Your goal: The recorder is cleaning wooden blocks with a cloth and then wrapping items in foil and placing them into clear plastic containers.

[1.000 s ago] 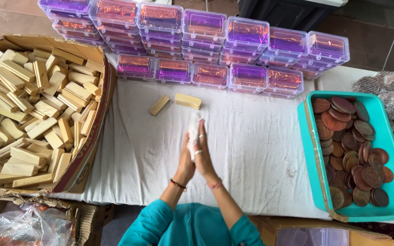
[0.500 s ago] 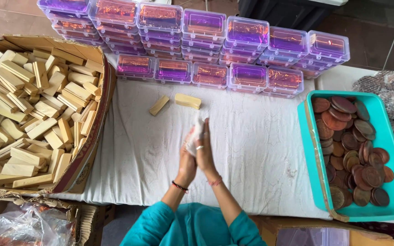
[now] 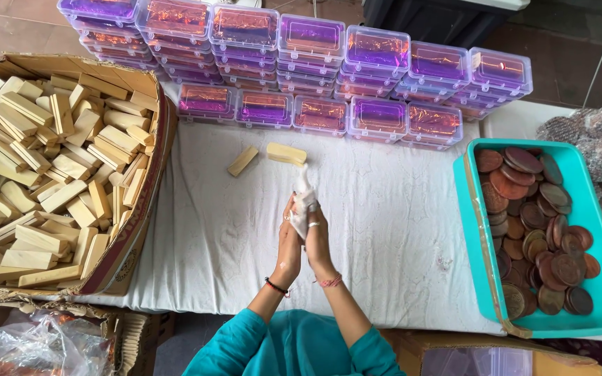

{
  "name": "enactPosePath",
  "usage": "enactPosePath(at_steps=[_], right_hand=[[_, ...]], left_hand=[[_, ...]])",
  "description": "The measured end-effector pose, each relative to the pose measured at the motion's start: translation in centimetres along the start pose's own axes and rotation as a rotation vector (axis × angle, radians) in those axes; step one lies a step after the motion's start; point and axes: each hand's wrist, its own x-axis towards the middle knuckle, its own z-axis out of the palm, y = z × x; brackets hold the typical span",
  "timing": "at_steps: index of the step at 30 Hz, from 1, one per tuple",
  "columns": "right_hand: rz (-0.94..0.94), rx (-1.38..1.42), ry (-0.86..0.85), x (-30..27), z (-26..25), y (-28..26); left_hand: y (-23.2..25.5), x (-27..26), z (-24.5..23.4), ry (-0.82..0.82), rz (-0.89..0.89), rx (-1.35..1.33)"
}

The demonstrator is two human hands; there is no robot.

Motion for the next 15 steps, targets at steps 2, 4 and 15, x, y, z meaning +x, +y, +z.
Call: enactPosePath(at_steps=[2,4,15], right_hand=[[0.060,0.080,0.007,0.6,-0.3,-0.8],[0.126,0.162,0.016,0.2,-0.1,-1.9],[-0.227,-0.385,0.013,-4.3,-1.7,1.9]], left_hand=[[0.6,-0.1,0.1,-0.028,0.007,0.104],[0.5,-0.1,-0.1,-0.054,0.007,0.212],[5.3,3.1,-1.6,0.149,-0.155,-0.284]])
